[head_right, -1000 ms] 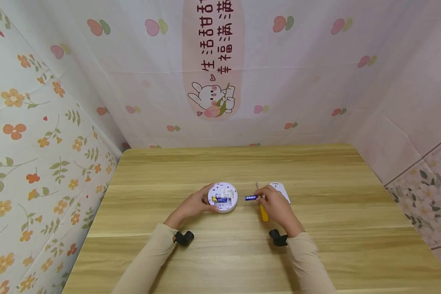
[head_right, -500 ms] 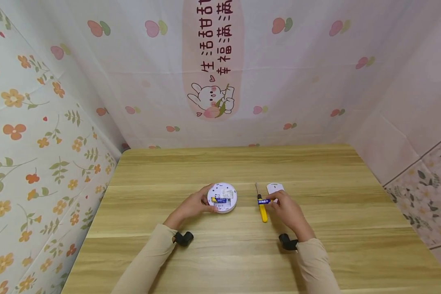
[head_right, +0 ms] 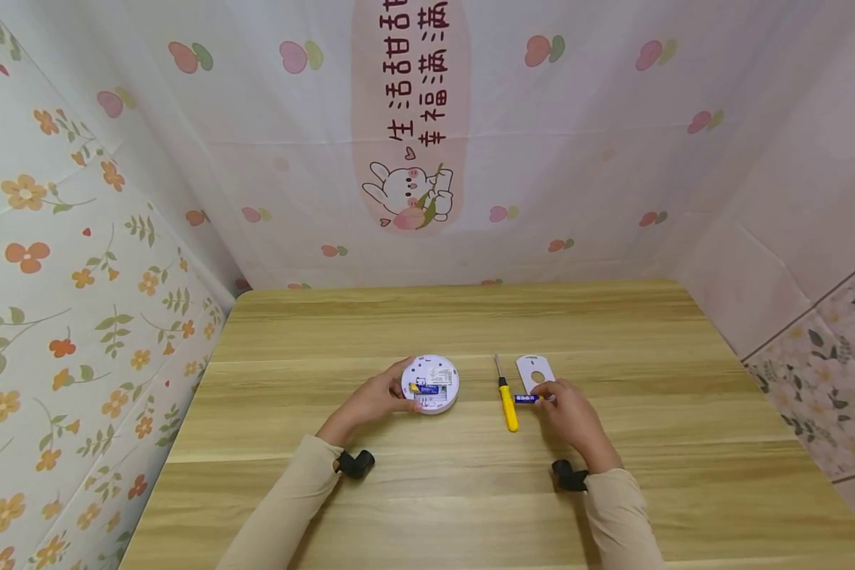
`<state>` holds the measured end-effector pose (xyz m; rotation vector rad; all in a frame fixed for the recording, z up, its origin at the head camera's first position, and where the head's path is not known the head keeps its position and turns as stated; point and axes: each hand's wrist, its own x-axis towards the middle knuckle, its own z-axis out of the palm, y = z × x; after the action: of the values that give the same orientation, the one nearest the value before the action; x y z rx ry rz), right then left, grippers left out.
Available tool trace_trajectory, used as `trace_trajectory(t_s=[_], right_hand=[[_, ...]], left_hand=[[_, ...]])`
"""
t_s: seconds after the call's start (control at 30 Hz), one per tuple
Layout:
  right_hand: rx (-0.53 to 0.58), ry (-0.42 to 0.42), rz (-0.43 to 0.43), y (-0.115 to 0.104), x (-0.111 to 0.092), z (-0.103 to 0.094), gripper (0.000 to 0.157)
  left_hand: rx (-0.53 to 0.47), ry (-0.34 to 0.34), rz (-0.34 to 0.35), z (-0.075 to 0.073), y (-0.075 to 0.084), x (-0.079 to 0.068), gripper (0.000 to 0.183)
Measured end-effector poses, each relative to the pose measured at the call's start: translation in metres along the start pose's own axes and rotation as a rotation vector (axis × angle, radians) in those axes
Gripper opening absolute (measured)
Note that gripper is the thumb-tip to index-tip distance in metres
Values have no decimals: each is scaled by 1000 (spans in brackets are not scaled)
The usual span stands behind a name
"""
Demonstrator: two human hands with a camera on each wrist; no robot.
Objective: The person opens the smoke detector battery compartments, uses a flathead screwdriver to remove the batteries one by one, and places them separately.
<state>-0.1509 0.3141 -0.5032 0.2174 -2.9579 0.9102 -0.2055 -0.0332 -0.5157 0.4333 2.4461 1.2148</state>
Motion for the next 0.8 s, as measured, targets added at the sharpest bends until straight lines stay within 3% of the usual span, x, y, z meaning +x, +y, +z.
trace_trajectory(t_s=[0.43,0.8], right_hand=[[-25,-32,32,17,-2,5,12],[-16,-30,62,18,-4,6,12]], left_hand=[[29,2,2,0,0,0,96],[23,0,-2,0,0,0,95]])
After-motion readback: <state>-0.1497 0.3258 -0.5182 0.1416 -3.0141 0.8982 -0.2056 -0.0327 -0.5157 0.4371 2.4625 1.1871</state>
